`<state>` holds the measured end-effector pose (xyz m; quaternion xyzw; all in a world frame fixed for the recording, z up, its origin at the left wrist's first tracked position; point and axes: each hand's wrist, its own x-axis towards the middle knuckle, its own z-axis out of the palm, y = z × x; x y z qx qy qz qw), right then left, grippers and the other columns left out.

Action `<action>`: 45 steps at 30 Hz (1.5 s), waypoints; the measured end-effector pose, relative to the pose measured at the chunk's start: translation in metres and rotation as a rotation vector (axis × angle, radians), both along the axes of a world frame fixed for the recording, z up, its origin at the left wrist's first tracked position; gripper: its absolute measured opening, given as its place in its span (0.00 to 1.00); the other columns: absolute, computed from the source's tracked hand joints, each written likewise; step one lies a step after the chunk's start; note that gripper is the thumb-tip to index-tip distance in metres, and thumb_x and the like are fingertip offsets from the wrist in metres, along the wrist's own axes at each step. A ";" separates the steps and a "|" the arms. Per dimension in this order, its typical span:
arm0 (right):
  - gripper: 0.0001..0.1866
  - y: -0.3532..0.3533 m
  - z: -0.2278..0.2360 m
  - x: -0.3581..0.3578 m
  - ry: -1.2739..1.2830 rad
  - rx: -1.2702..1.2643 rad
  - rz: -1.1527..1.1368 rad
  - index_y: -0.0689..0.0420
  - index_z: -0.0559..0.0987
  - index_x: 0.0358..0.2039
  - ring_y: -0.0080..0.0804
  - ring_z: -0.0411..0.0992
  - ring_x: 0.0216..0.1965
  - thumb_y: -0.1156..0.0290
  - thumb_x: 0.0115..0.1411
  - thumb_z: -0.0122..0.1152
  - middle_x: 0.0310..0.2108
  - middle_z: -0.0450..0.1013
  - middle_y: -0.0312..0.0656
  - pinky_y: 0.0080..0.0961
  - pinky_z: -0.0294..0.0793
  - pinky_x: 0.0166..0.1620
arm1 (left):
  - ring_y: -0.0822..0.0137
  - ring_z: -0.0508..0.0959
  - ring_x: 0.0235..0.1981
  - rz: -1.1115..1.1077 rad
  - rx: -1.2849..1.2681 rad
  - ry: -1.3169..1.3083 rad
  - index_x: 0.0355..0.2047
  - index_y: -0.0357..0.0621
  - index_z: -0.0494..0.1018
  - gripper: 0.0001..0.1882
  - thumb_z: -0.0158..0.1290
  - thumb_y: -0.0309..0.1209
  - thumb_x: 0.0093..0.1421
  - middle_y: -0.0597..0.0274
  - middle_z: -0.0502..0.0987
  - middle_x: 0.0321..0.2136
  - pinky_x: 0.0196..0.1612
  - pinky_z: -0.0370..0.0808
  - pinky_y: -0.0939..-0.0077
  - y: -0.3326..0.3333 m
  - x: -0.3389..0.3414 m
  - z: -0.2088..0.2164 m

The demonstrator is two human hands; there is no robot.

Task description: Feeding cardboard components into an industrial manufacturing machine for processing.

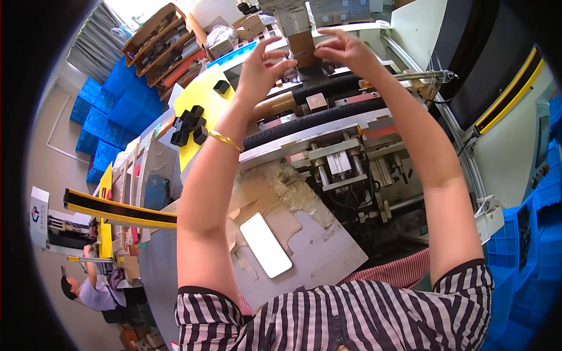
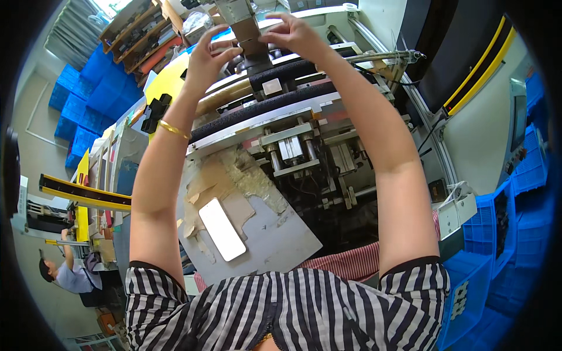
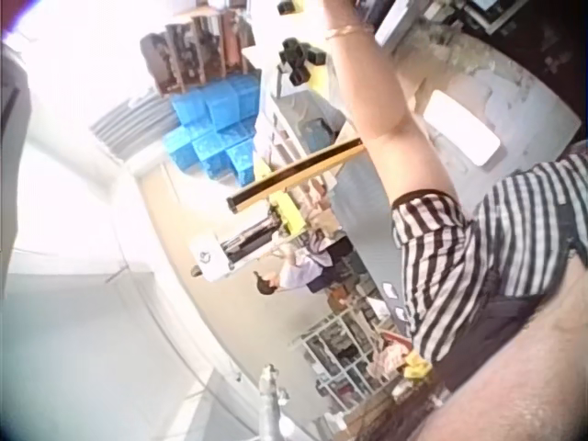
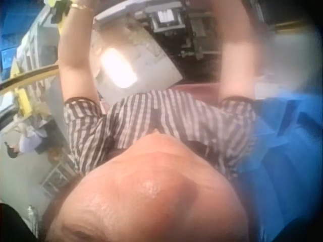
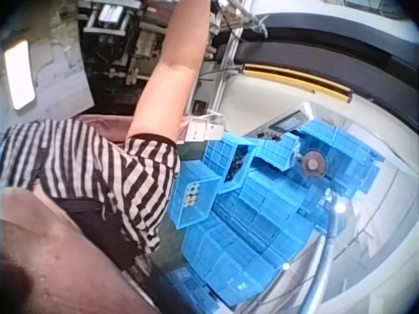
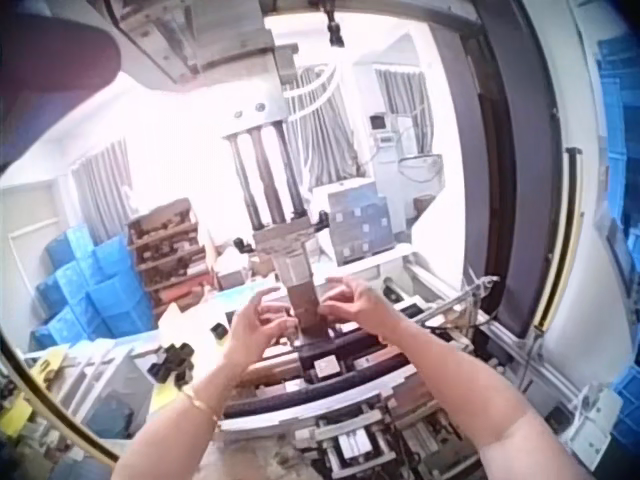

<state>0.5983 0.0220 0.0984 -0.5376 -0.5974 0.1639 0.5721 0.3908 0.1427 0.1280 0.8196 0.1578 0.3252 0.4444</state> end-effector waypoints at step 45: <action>0.19 -0.145 -0.058 -0.750 -0.602 -0.676 1.380 0.61 0.76 0.48 0.39 0.75 0.45 0.75 0.55 0.59 0.41 0.77 0.44 0.30 0.71 0.50 | 0.50 0.77 0.46 2.337 -0.904 1.243 0.43 0.52 0.76 0.13 0.56 0.30 0.56 0.53 0.74 0.48 0.47 0.77 0.59 -0.634 -1.041 -0.373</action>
